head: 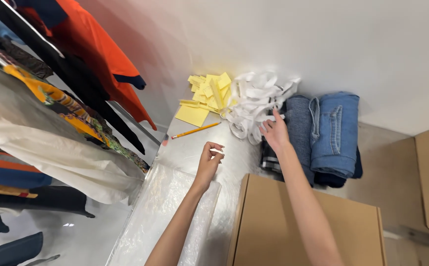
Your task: Tying ribbons on boxes, opening boxes to inspect contents, and preparing plastic packaging bags.
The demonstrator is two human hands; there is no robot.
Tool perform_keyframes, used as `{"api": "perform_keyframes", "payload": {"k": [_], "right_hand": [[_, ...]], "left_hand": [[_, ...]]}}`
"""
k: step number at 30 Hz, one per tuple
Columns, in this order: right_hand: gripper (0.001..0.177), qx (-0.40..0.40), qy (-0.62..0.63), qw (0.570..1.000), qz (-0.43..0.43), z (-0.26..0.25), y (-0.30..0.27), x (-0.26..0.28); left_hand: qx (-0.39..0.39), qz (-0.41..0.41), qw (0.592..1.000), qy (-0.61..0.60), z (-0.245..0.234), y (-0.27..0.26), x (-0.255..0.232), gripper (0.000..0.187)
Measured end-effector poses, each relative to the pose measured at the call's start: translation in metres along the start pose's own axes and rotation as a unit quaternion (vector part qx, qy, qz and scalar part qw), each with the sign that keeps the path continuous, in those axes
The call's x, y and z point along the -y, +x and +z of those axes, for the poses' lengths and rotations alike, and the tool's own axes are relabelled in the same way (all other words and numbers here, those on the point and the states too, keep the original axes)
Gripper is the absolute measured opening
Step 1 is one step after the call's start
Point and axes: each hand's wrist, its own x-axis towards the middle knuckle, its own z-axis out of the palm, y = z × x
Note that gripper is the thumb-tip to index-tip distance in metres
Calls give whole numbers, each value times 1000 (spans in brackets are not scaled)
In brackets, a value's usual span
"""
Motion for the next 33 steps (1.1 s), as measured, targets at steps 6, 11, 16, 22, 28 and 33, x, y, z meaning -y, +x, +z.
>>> {"api": "perform_keyframes", "payload": {"k": [6,11,16,22,28,33], "right_hand": [[60,-35,63,997,-16,-30,-88,10],[35,-54,13,994,-97,-39,-177,18],[29,-159,-182,935,-259,-85,-265,-2],[23,-274,-496,699,-436,-179,-360,-24],[41,-318,-629,540,-461,-255,-456,-31],[81,-420,-619,637,-189,-316,-515,-55]], "left_hand": [[14,-17,999,-22,22,-34,-17,13],[-5,22,999,-45,21,-65,-16,13],[-30,49,997,-53,4,-106,-1,13],[-50,44,994,-88,-3,-163,6,16],[-33,23,995,-95,2,-217,21,16],[-29,-6,1000,-1,-9,-247,64,31]]}}
